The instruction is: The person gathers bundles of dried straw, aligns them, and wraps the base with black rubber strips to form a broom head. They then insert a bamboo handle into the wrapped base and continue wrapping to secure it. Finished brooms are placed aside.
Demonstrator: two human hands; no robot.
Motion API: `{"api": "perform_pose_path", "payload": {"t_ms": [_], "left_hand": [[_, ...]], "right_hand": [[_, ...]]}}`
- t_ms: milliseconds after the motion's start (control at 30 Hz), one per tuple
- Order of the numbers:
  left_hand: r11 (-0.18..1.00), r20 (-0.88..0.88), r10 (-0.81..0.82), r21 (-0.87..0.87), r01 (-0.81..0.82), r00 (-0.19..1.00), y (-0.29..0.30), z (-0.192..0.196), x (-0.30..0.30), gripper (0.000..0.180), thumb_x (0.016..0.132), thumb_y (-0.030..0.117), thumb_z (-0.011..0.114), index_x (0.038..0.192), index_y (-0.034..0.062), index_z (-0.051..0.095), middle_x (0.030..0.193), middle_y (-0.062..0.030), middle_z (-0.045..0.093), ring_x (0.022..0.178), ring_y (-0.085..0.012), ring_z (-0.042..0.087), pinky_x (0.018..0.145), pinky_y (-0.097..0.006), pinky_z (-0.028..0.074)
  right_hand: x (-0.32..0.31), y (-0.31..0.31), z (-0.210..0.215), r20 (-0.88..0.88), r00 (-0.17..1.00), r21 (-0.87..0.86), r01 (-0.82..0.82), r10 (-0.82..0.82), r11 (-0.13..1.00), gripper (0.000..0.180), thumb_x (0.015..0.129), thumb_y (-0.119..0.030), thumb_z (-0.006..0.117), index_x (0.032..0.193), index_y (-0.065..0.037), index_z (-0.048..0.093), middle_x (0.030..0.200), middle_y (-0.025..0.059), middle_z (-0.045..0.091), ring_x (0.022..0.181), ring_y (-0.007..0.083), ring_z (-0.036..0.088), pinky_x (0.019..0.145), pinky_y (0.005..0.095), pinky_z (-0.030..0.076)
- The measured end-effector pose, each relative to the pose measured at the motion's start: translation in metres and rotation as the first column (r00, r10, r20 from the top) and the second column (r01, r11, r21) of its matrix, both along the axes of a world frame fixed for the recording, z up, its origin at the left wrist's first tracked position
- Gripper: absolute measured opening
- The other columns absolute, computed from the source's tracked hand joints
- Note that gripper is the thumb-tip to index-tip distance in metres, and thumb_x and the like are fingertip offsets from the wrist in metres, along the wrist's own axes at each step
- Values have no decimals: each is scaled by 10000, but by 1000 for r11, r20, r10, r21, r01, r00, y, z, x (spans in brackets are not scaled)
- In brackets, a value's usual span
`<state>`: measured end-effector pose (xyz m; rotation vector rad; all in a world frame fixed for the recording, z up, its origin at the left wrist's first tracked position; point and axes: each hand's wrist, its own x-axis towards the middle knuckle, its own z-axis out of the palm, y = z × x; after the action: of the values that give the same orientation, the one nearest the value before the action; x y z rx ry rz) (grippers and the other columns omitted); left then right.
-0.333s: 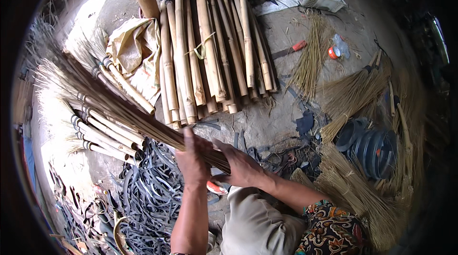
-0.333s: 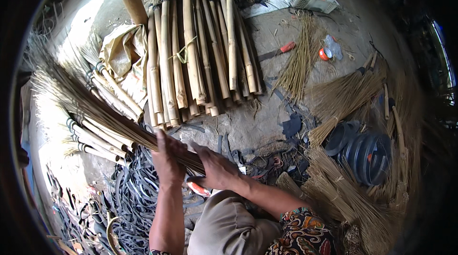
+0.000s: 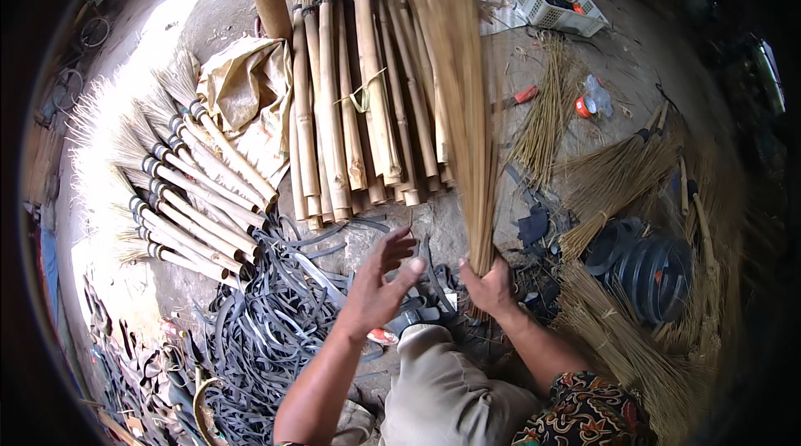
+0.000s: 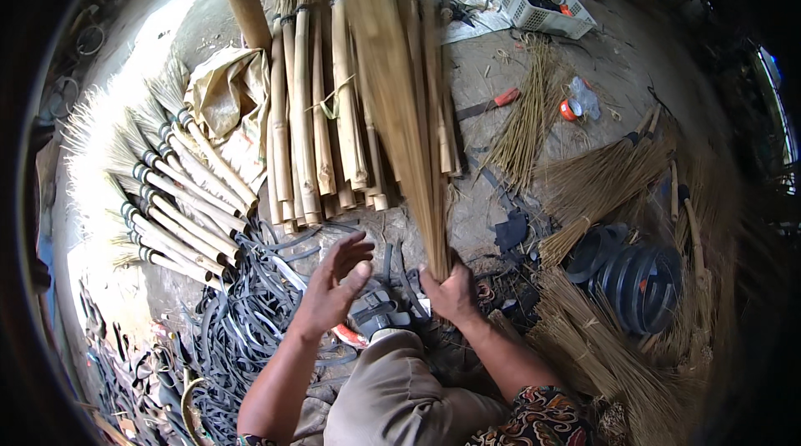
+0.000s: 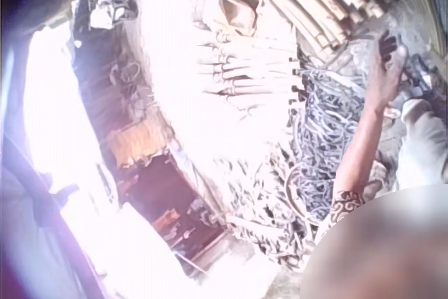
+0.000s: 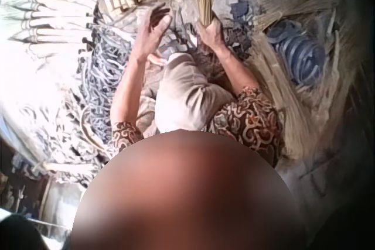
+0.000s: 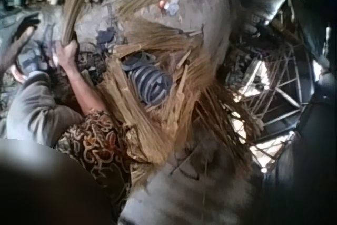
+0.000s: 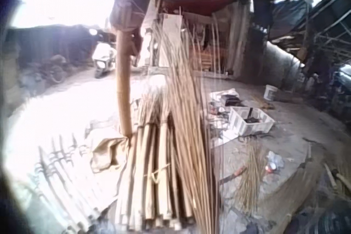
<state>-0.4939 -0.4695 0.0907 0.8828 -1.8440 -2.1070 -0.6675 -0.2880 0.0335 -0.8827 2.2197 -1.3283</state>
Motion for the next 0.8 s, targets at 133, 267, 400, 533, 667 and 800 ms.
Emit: {"api": "perform_pose_path", "payload": {"t_ms": [133,267,400,533,667,800], "left_hand": [[983,336,-114,-97,155,935,-32,12,79,651,1070,530,609,1402,-31,617,1264,-229,737,1187,-288,708,1025,-391,546],[907,532,-42,-335,256,846,-53,37,179,621,1056,558,610,1300,-8,678,1144,-203,773,1062,-315,750,951,-398,565],[908,587,188,-410,89,788,-51,75,282,586,1078,523,592,1293,-16,670,1042,-164,763,957,-257,735,881,-383,564],[877,562,437,-441,-192,702,-21,96,389,552,1117,487,540,1333,-14,627,1081,-146,744,960,-205,710,860,-339,556],[741,443,671,-386,-549,595,38,87,496,466,1149,447,482,1340,44,619,1041,-95,748,838,-141,691,728,-278,526],[470,424,849,-328,-820,317,146,54,570,542,1124,533,493,1333,52,630,984,-64,740,761,-129,697,640,-256,508]], "right_hand": [[-73,56,-48,-102,932,333,362,-348,871,255,928,-177,733,1043,37,656,869,159,704,802,312,708,747,454,552],[-137,105,-118,-258,922,688,386,-290,614,384,842,-135,705,1152,83,649,1139,318,713,1102,452,705,949,479,558],[-164,131,-154,-150,943,778,298,-296,553,401,822,-97,692,1170,97,645,1176,338,706,1157,455,696,981,480,555],[-160,125,-149,-38,952,874,179,-304,453,779,849,-269,809,1458,86,478,1477,349,528,1398,434,531,1163,472,435],[-130,115,-124,-172,952,879,264,-253,398,1302,845,-599,829,1700,-3,48,1772,254,58,1634,450,38,1334,519,104],[-105,92,-99,-287,939,631,335,-190,700,1073,945,-555,719,1687,3,181,1759,239,145,1622,426,145,1316,510,175]]}}
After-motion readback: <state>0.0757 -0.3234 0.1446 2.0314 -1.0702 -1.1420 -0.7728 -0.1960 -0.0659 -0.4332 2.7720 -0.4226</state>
